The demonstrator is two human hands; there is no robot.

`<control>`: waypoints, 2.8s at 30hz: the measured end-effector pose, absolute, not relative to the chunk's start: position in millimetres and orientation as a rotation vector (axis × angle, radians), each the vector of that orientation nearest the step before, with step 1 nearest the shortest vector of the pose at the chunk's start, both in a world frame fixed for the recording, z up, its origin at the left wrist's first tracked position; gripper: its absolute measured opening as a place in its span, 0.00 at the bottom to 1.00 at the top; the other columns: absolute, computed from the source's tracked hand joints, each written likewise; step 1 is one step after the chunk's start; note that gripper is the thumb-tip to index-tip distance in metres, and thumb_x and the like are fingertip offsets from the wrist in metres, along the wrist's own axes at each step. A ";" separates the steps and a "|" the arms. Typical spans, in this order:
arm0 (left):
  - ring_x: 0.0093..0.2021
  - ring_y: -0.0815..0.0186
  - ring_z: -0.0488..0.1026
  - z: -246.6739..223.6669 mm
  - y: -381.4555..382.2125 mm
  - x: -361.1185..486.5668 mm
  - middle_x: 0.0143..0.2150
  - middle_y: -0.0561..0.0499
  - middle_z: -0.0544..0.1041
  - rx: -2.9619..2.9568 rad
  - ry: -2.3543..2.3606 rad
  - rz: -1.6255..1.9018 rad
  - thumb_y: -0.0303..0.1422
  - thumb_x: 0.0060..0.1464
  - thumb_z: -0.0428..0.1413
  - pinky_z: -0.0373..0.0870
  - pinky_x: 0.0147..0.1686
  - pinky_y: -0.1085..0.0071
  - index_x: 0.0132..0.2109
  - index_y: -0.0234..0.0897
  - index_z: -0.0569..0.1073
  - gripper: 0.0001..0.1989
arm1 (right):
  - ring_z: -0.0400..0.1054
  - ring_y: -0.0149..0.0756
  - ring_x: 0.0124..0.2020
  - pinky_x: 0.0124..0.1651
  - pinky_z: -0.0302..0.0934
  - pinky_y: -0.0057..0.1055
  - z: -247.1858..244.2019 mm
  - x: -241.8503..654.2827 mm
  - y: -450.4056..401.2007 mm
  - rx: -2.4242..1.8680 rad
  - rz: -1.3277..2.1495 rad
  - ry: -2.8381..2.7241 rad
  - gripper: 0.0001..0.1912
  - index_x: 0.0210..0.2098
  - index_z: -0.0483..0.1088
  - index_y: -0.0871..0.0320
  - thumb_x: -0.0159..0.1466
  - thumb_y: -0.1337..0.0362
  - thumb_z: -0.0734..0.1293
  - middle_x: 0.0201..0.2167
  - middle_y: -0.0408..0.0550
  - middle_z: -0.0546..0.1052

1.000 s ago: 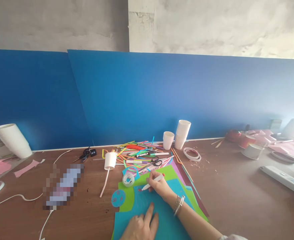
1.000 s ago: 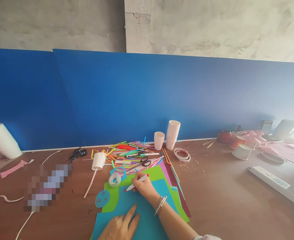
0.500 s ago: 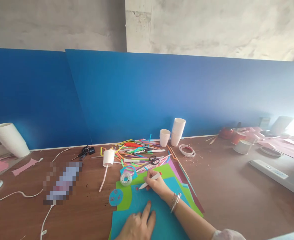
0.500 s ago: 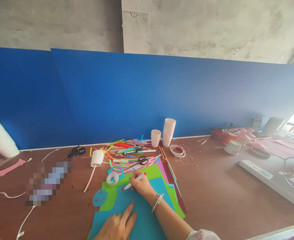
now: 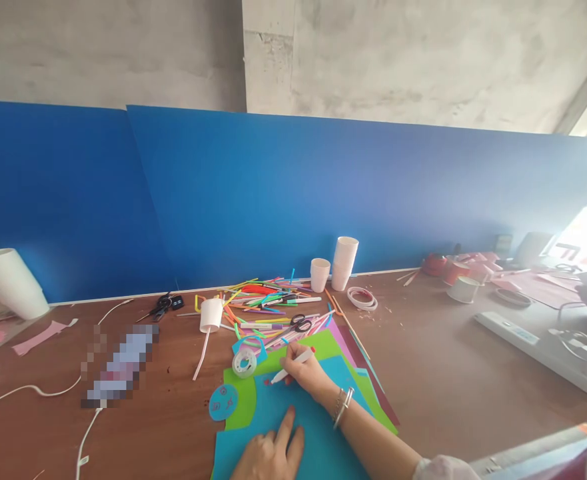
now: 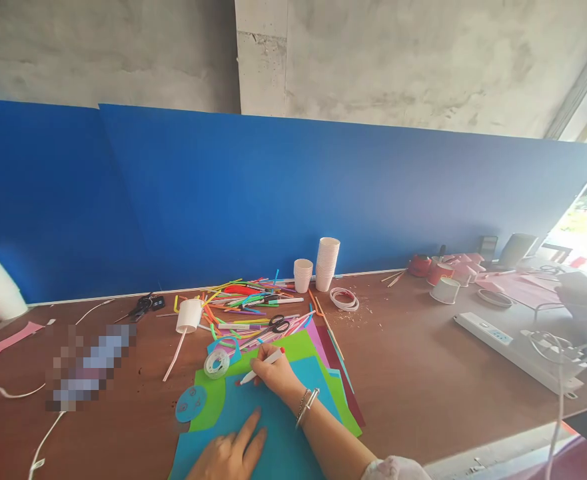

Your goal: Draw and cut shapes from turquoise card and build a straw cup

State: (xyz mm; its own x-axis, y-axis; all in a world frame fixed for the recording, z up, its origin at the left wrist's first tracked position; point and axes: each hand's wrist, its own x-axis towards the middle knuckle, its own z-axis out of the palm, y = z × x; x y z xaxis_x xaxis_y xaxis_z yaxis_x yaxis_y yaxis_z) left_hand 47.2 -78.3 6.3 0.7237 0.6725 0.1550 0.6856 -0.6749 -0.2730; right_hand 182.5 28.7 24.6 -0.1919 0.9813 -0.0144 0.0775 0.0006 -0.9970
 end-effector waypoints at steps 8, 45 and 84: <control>0.26 0.62 0.76 9.8 -79.9 49.0 0.54 0.35 0.72 -2.605 -1.062 -0.046 0.22 0.55 0.47 0.74 0.22 0.68 0.54 0.35 0.67 0.20 | 0.62 0.28 0.14 0.17 0.50 0.22 24.0 181.7 26.7 -1.156 1.327 -1.406 0.10 0.18 0.56 0.55 0.49 0.63 0.63 0.09 0.34 0.65; 0.37 0.70 0.71 18.9 19.9 25.4 0.35 0.55 0.69 -2.705 -2.051 -1.719 0.24 0.51 0.47 0.69 0.43 0.72 0.61 0.40 0.51 0.31 | 0.55 0.28 0.19 0.23 0.50 0.26 47.6 192.1 59.0 -0.918 1.319 -1.358 0.19 0.21 0.58 0.55 0.53 0.50 0.68 0.15 0.37 0.63; 0.61 0.55 0.59 25.8 5.2 26.5 0.58 0.46 0.67 -2.564 -1.281 -1.094 0.22 0.54 0.46 0.59 0.56 0.54 0.62 0.46 0.55 0.29 | 0.67 0.37 0.26 0.25 0.59 0.30 49.9 228.3 90.6 -1.354 0.918 -1.451 0.19 0.34 0.74 0.59 0.60 0.52 0.59 0.25 0.49 0.76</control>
State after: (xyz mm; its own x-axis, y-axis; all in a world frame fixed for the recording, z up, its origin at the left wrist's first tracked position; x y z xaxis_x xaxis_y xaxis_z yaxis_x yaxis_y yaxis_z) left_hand 26.5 5.2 25.8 0.3977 0.6707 0.6260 0.7232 -0.6491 0.2360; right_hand 228.3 90.6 49.9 0.0275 0.9909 0.1319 0.3051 0.1173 -0.9451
